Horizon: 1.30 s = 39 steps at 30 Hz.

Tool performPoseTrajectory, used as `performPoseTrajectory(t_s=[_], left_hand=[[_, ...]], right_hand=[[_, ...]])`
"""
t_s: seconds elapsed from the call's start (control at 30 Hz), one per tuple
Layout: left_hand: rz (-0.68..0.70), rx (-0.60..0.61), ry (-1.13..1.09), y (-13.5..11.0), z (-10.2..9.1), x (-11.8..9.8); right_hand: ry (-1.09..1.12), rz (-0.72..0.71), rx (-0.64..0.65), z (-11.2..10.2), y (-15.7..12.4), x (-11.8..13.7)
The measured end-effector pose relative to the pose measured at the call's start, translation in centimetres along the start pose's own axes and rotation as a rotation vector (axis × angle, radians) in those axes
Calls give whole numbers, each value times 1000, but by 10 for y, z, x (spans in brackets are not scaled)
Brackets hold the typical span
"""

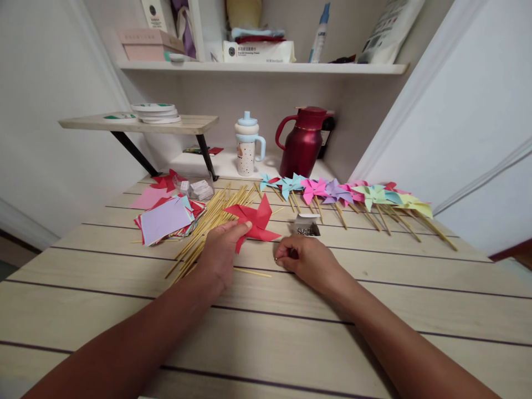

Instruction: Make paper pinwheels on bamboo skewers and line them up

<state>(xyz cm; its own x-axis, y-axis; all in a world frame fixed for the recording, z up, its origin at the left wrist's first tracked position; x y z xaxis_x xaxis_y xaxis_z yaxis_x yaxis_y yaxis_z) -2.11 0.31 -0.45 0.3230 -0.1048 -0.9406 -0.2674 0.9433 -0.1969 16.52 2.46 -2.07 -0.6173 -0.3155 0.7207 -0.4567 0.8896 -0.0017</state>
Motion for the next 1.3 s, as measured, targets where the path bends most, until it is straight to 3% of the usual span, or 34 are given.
performPoseTrajectory(t_s=[0.83, 0.9, 1.1, 1.3], left_hand=[[43, 2, 18, 2, -1, 2], [51, 0, 26, 1, -1, 1], [93, -29, 68, -7, 3, -4], [165, -47, 127, -10, 8, -6]], right_hand=[[115, -9, 3, -1, 1, 8], [146, -18, -44, -10, 0, 10], [264, -46, -384, -45, -15, 25], [401, -70, -398, -38, -26, 46]])
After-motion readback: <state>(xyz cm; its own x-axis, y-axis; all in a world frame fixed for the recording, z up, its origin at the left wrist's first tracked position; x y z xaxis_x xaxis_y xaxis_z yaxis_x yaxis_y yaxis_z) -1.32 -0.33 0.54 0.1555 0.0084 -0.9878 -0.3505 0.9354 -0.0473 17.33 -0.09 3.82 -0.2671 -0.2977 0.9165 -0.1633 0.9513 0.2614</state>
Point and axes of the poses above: each hand's wrist, its own y-axis towards the middle knuckle, its own z-axis out of the palm, x = y × z, the point moved 2 cm from there along y, towards the middle knuckle, and after that the axes turned 5 degrees about y, right-handed, at the moved point
